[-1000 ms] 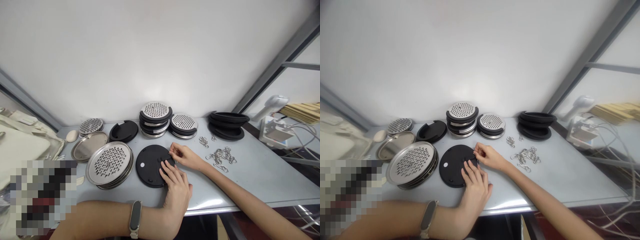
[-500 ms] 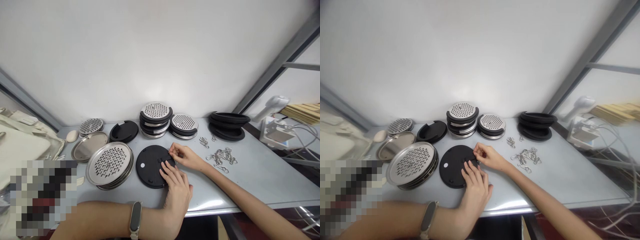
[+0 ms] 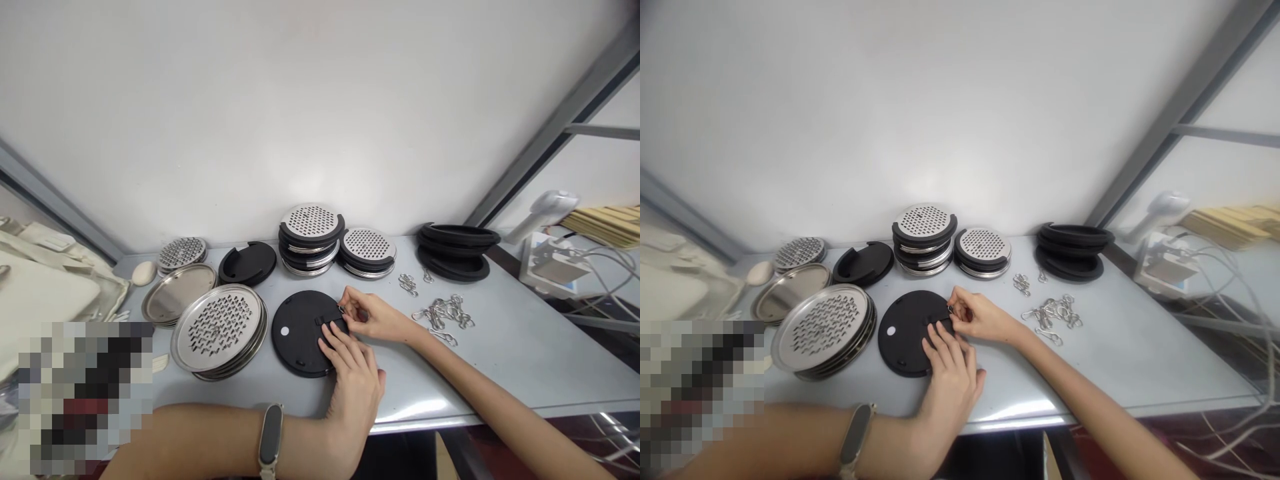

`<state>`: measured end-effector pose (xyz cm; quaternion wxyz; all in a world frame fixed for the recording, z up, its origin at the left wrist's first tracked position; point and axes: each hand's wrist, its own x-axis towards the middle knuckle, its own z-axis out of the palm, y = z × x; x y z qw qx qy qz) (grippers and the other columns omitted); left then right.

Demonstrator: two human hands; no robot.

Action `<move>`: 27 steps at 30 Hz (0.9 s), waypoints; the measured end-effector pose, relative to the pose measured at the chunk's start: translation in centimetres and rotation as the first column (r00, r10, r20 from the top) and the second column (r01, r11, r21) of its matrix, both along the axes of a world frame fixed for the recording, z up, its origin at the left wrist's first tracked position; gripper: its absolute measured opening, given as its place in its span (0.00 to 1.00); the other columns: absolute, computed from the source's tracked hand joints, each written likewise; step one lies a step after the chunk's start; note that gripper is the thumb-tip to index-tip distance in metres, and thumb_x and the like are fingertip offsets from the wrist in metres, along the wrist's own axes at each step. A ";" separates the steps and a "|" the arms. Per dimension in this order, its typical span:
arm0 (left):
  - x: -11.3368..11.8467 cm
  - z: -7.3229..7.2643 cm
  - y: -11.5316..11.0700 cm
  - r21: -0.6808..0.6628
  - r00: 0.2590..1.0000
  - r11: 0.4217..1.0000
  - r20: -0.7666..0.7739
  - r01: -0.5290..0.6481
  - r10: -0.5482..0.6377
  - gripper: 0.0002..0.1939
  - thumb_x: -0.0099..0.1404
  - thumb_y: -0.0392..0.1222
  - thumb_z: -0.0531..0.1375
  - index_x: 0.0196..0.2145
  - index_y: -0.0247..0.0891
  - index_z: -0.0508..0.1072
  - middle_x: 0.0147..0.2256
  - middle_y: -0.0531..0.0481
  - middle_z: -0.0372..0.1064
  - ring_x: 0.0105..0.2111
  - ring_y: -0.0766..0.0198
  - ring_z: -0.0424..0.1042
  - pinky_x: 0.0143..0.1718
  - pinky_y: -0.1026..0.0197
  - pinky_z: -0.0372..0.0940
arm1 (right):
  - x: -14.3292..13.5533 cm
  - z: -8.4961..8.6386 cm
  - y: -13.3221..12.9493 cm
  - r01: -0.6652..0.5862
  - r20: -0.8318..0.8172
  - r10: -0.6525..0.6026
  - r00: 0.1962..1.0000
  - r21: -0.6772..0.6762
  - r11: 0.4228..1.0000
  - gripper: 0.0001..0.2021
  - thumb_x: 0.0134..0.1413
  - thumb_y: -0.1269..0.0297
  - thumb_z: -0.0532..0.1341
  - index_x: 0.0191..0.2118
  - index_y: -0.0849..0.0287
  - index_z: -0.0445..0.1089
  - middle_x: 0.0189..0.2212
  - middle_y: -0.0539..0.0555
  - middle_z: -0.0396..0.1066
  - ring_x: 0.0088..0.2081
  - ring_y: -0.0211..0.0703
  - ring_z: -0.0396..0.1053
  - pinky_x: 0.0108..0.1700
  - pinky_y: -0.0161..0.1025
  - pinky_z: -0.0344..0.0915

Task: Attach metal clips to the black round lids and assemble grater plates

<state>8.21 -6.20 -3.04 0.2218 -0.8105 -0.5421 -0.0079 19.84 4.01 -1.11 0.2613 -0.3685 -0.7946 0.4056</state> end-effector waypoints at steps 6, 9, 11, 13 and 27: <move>0.0 0.0 0.0 -0.008 0.998 1.000 0.053 0.013 -0.012 0.29 0.63 0.55 0.55 0.47 0.22 0.70 0.50 0.21 0.64 0.50 0.31 0.65 0.46 0.34 0.62 | 0.1 -0.2 0.1 0.029 0.001 -0.029 1.000 -0.047 0.998 0.06 0.52 0.67 0.58 0.30 0.57 0.57 0.22 0.44 0.60 0.24 0.33 0.56 0.27 0.32 0.57; -0.2 0.1 0.0 -0.014 0.999 1.000 0.048 0.001 -0.001 0.29 0.63 0.56 0.54 0.47 0.23 0.70 0.50 0.21 0.64 0.50 0.32 0.65 0.46 0.35 0.62 | -0.1 -0.3 0.0 0.024 -0.038 -0.028 0.999 -0.091 0.996 0.07 0.54 0.64 0.57 0.29 0.57 0.57 0.24 0.45 0.60 0.25 0.33 0.58 0.27 0.32 0.58; -0.2 0.1 0.1 -0.024 0.998 1.000 0.060 -0.006 0.007 0.30 0.63 0.56 0.54 0.47 0.23 0.70 0.51 0.21 0.63 0.51 0.31 0.65 0.46 0.35 0.62 | -0.3 -0.3 0.0 0.020 -0.046 -0.024 0.999 -0.083 0.996 0.06 0.56 0.63 0.56 0.31 0.57 0.58 0.24 0.46 0.61 0.25 0.34 0.59 0.28 0.32 0.58; -0.2 0.2 0.1 -0.032 0.997 0.999 0.071 -0.007 0.009 0.30 0.63 0.55 0.55 0.47 0.22 0.70 0.51 0.20 0.63 0.51 0.31 0.64 0.47 0.34 0.62 | -0.3 -0.1 0.0 0.029 -0.027 -0.030 0.999 -0.041 0.999 0.06 0.56 0.63 0.56 0.31 0.57 0.59 0.24 0.46 0.61 0.25 0.34 0.58 0.28 0.32 0.59; 0.2 -1.3 0.0 0.030 0.989 0.999 0.141 -0.042 0.037 0.32 0.62 0.53 0.57 0.52 0.20 0.67 0.53 0.21 0.61 0.54 0.32 0.61 0.49 0.33 0.61 | 3.3 3.1 -0.6 -0.176 0.290 0.246 0.925 -0.250 0.952 0.12 0.45 0.60 0.66 0.34 0.59 0.67 0.23 0.46 0.65 0.25 0.36 0.64 0.27 0.32 0.60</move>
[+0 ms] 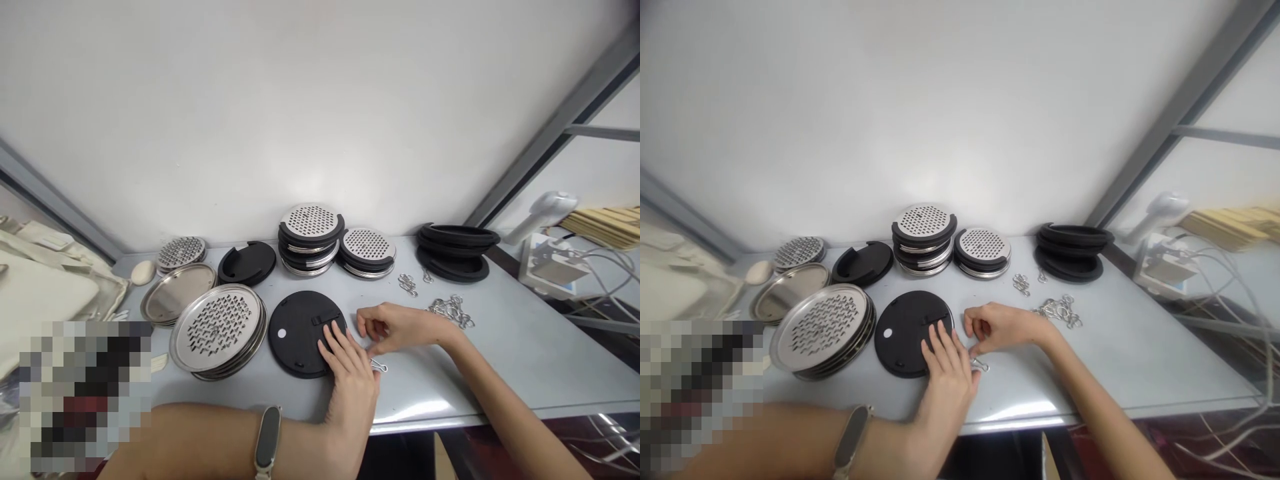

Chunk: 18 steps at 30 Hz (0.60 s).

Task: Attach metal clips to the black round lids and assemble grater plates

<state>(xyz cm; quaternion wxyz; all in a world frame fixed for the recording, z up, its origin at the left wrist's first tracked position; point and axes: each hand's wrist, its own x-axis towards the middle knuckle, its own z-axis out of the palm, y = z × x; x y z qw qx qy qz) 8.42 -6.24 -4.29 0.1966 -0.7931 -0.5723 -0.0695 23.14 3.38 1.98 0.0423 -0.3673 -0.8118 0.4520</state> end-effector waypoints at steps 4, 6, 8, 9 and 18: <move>-0.5 -1.0 -0.4 -0.005 0.998 0.999 0.047 0.036 -0.036 0.35 0.60 0.52 0.60 0.56 0.20 0.64 0.57 0.22 0.55 0.57 0.33 0.56 0.53 0.36 0.60 | -0.7 -0.6 -0.4 -0.016 0.017 0.016 1.000 0.042 0.999 0.12 0.42 0.63 0.67 0.33 0.58 0.66 0.24 0.46 0.64 0.25 0.35 0.63 0.25 0.31 0.59; -0.8 -1.2 -0.8 -0.013 0.998 0.999 0.044 0.053 -0.052 0.36 0.59 0.53 0.60 0.57 0.21 0.62 0.58 0.24 0.54 0.59 0.34 0.53 0.54 0.36 0.59 | -0.9 -0.8 -0.5 -0.018 0.023 0.017 1.000 0.057 0.998 0.08 0.44 0.66 0.65 0.32 0.58 0.66 0.23 0.46 0.64 0.25 0.35 0.62 0.26 0.31 0.58; -1.0 -1.4 -1.3 -0.009 0.998 0.999 0.047 0.042 -0.042 0.36 0.59 0.52 0.61 0.57 0.22 0.63 0.58 0.25 0.54 0.60 0.34 0.51 0.54 0.36 0.58 | -0.8 -1.0 -0.4 -0.010 0.022 0.009 1.000 0.053 0.999 0.06 0.46 0.68 0.63 0.32 0.58 0.67 0.23 0.46 0.64 0.25 0.35 0.63 0.26 0.31 0.59; -1.0 -1.5 -1.6 -0.004 0.998 0.999 0.051 0.038 -0.038 0.36 0.58 0.52 0.61 0.57 0.23 0.63 0.58 0.25 0.54 0.60 0.34 0.51 0.55 0.35 0.58 | -0.7 -1.0 -0.3 0.003 0.023 -0.004 1.000 0.052 0.999 0.05 0.47 0.68 0.63 0.32 0.59 0.67 0.23 0.46 0.65 0.25 0.35 0.63 0.26 0.31 0.59; -0.6 -1.1 -2.2 0.034 0.999 0.999 -0.038 0.039 -0.037 0.35 0.59 0.51 0.60 0.55 0.19 0.65 0.56 0.24 0.57 0.57 0.32 0.55 0.53 0.34 0.60 | -1.0 -1.2 0.6 0.168 -0.141 -0.153 0.978 0.097 0.981 0.08 0.54 0.60 0.59 0.29 0.59 0.63 0.24 0.48 0.64 0.26 0.36 0.61 0.28 0.34 0.60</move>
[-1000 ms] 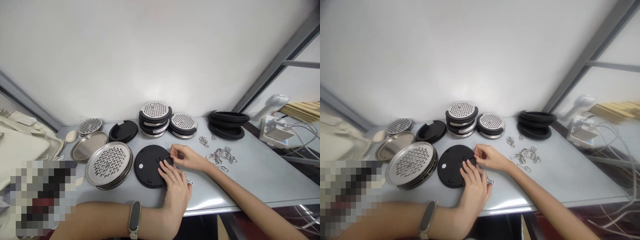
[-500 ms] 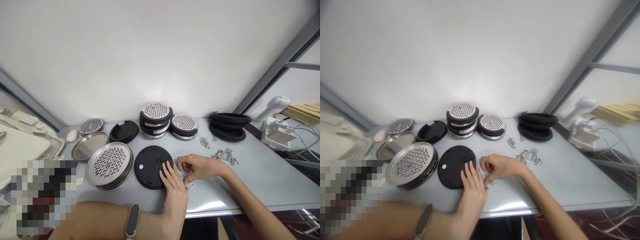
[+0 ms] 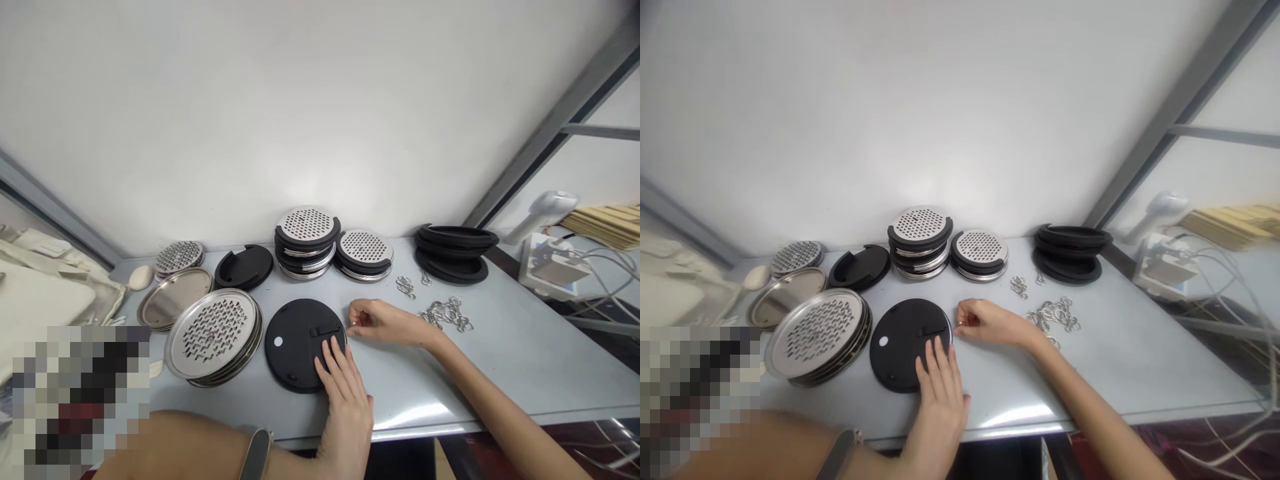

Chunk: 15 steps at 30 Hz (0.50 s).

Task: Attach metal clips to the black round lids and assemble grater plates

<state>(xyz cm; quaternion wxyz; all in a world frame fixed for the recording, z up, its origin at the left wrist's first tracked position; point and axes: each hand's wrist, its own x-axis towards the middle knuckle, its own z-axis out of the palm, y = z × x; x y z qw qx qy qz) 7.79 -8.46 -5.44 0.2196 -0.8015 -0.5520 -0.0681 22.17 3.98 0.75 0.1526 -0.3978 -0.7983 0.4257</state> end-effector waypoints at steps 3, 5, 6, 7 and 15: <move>-0.1 0.3 0.0 0.009 1.000 1.000 -0.028 0.000 0.000 0.33 0.60 0.52 0.59 0.54 0.22 0.66 0.56 0.27 0.59 0.57 0.34 0.58 0.52 0.34 0.61 | -0.1 0.1 0.3 0.057 -0.091 -0.057 0.994 0.001 0.998 0.11 0.55 0.57 0.59 0.30 0.58 0.62 0.26 0.49 0.65 0.29 0.38 0.62 0.33 0.36 0.62; -0.2 0.5 0.0 0.003 1.000 1.000 -0.028 0.000 0.000 0.34 0.60 0.52 0.59 0.54 0.21 0.66 0.55 0.26 0.59 0.56 0.34 0.58 0.52 0.36 0.62 | -0.1 0.0 0.6 0.081 -0.147 -0.086 0.985 -0.039 0.996 0.12 0.56 0.55 0.59 0.31 0.58 0.62 0.26 0.50 0.66 0.30 0.38 0.63 0.35 0.37 0.62; -0.3 0.6 0.0 -0.003 1.000 1.000 -0.029 0.002 -0.002 0.34 0.60 0.52 0.59 0.55 0.20 0.65 0.55 0.25 0.59 0.56 0.34 0.59 0.52 0.36 0.62 | -0.1 -0.2 0.7 0.083 -0.180 -0.095 0.979 -0.076 0.994 0.13 0.56 0.54 0.59 0.31 0.58 0.62 0.26 0.50 0.66 0.30 0.39 0.64 0.36 0.38 0.63; -0.4 0.7 0.0 -0.009 1.000 1.000 -0.030 0.006 -0.007 0.34 0.60 0.52 0.59 0.55 0.20 0.65 0.55 0.25 0.59 0.56 0.34 0.58 0.52 0.36 0.62 | -0.2 -0.3 0.8 0.077 -0.220 -0.103 0.970 -0.122 0.990 0.13 0.56 0.52 0.59 0.32 0.58 0.61 0.26 0.50 0.67 0.31 0.39 0.64 0.37 0.38 0.63; 0.1 -0.4 -0.1 -0.010 1.000 1.000 -0.012 -0.026 0.026 0.38 0.56 0.53 0.63 0.55 0.20 0.64 0.56 0.25 0.57 0.58 0.33 0.55 0.53 0.35 0.60 | -1.2 -0.8 0.7 -0.064 -0.453 -0.094 0.887 -0.323 0.944 0.15 0.55 0.53 0.61 0.36 0.57 0.58 0.28 0.47 0.64 0.31 0.35 0.63 0.37 0.37 0.62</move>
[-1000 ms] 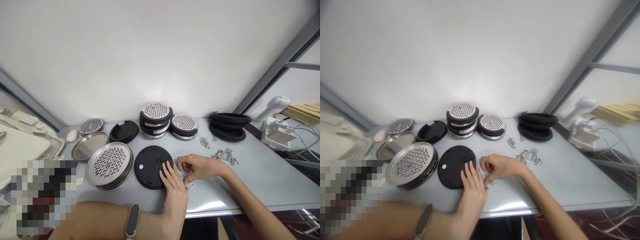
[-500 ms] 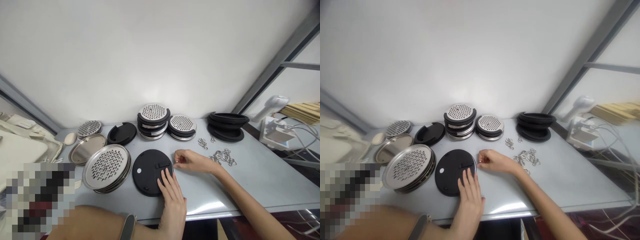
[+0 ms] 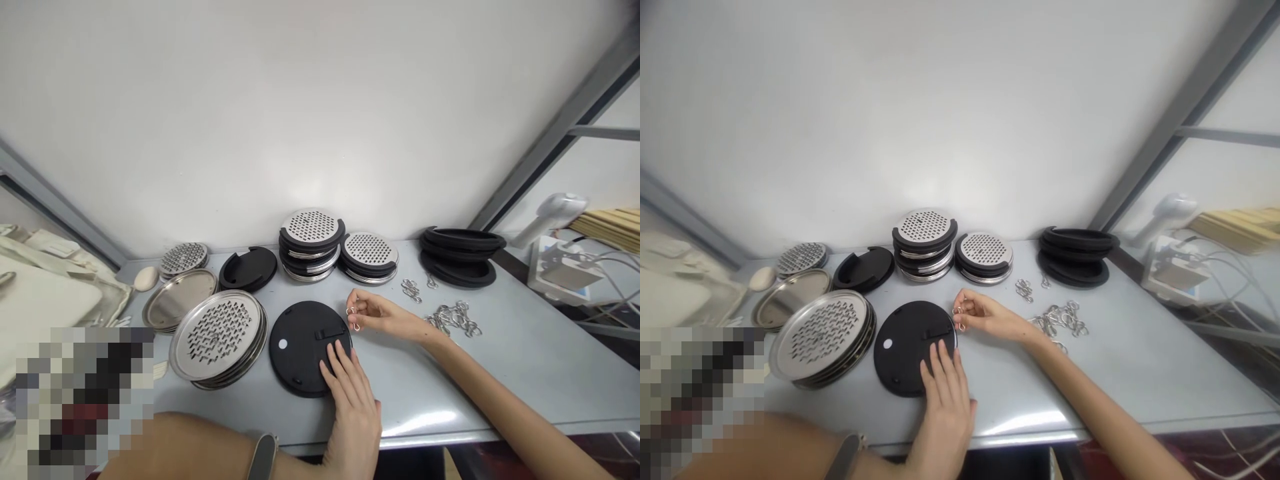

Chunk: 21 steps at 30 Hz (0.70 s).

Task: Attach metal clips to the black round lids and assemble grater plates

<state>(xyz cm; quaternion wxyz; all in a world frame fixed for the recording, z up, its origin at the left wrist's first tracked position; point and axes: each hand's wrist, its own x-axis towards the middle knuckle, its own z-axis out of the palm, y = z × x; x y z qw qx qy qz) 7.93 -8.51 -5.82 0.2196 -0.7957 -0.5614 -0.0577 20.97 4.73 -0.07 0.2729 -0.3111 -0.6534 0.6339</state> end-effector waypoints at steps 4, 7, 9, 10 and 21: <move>0.4 -0.6 -0.1 -0.006 0.999 1.000 0.023 -0.023 0.024 0.37 0.55 0.53 0.63 0.55 0.24 0.66 0.57 0.28 0.57 0.59 0.33 0.52 0.55 0.33 0.57 | -0.1 -0.4 0.0 0.016 0.043 -0.017 0.999 0.022 1.000 0.15 0.53 0.53 0.63 0.33 0.58 0.60 0.29 0.47 0.63 0.30 0.35 0.62 0.36 0.36 0.61; 0.4 -0.5 -0.1 0.000 0.998 1.000 0.055 -0.023 0.022 0.36 0.55 0.53 0.64 0.54 0.25 0.66 0.57 0.29 0.58 0.59 0.34 0.52 0.55 0.33 0.56 | 0.0 -0.8 0.1 0.038 0.076 -0.039 0.996 0.024 0.999 0.14 0.54 0.53 0.62 0.32 0.59 0.61 0.27 0.47 0.63 0.29 0.35 0.61 0.36 0.36 0.61; 0.3 -0.4 -0.1 0.004 0.997 1.000 0.083 -0.008 0.008 0.37 0.54 0.52 0.65 0.55 0.23 0.66 0.57 0.27 0.58 0.59 0.33 0.52 0.55 0.34 0.57 | 0.1 -0.9 0.1 0.042 0.075 -0.043 0.996 0.019 0.999 0.14 0.55 0.53 0.61 0.32 0.59 0.61 0.27 0.48 0.64 0.30 0.36 0.62 0.37 0.37 0.61; 0.3 -0.4 -0.2 0.012 0.996 1.000 0.091 -0.003 0.002 0.38 0.53 0.52 0.65 0.55 0.21 0.65 0.57 0.25 0.57 0.59 0.32 0.51 0.55 0.34 0.57 | 0.1 -0.9 0.1 0.047 0.075 -0.049 0.996 0.026 0.999 0.14 0.55 0.53 0.61 0.32 0.59 0.62 0.27 0.49 0.64 0.30 0.37 0.62 0.37 0.37 0.61; 0.8 -0.8 0.0 0.104 0.994 0.994 0.106 -0.022 0.011 0.46 0.44 0.53 0.70 0.53 0.17 0.65 0.55 0.22 0.58 0.58 0.29 0.51 0.54 0.34 0.59 | 0.0 0.3 -0.2 0.074 0.083 -0.084 0.993 0.121 0.990 0.12 0.58 0.55 0.59 0.33 0.60 0.65 0.29 0.50 0.64 0.34 0.38 0.62 0.40 0.37 0.60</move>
